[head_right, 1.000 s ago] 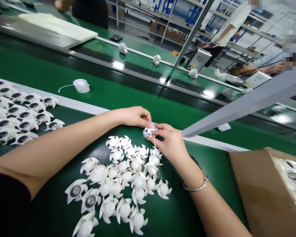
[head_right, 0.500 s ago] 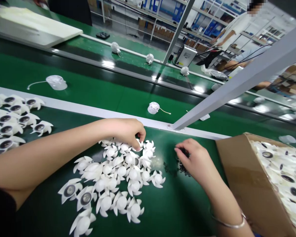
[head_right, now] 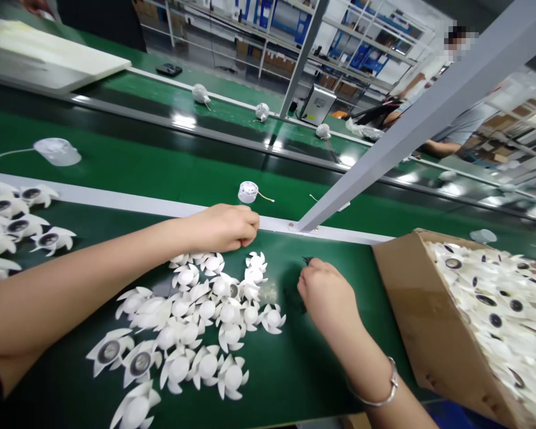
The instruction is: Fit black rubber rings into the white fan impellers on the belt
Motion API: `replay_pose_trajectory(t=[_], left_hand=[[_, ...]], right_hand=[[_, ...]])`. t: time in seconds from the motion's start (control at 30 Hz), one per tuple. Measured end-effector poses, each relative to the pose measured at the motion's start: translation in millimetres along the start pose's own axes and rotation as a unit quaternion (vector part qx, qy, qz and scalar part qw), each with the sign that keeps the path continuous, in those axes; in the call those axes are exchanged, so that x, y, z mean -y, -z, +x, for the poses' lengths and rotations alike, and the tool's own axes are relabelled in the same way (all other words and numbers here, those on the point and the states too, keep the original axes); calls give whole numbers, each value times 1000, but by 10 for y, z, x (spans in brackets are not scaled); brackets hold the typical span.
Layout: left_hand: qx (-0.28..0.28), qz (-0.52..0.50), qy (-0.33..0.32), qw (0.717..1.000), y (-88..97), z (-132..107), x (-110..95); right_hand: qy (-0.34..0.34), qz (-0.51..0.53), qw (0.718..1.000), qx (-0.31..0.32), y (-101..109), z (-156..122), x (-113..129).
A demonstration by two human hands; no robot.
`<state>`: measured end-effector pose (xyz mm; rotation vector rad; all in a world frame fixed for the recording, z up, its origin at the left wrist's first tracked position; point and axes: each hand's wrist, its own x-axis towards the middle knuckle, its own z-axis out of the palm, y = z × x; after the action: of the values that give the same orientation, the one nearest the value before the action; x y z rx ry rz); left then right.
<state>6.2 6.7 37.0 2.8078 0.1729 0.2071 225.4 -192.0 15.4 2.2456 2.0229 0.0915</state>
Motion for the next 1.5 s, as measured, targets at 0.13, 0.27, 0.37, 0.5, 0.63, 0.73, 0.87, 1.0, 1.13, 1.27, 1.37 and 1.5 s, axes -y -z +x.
replay_pose_trajectory(t=[0.13,0.27,0.37,0.5,0.63,0.73,0.87,1.0,1.13,1.27,1.37,1.5], left_hand=[[-8,-36,12,999,17,-43,30],[3,-74,58,996,-32,-42,167],[29,-152,80,985,-90,-25,231],[-10,-183,93,979,-119,-13,226],[-20,-203,108,973,-115,-10,214],[-21,-226,120,967,-114,-14,225],[-12,-236,125,964,-116,-18,241],[-12,-240,128,962,-124,-14,244],[-14,-242,129,962,-137,-10,249],[-11,-249,138,958,-141,-11,258],[-12,-249,144,958,-134,-11,257],[-11,-275,143,951,-138,-10,265]], right_hand=[[-4,36,999,-12,51,133,50],[69,274,958,-55,153,482,177],[147,359,918,-83,162,750,378],[192,374,904,-83,113,945,598],[214,335,914,-84,77,1023,660],[217,293,925,-105,39,1051,665],[200,279,932,-117,-11,1056,673],[207,248,939,-114,10,1052,673],[258,145,948,-118,90,1056,668],[286,89,946,-124,147,1066,668],[300,69,942,-132,162,1052,677],[321,61,935,-137,164,956,692]])
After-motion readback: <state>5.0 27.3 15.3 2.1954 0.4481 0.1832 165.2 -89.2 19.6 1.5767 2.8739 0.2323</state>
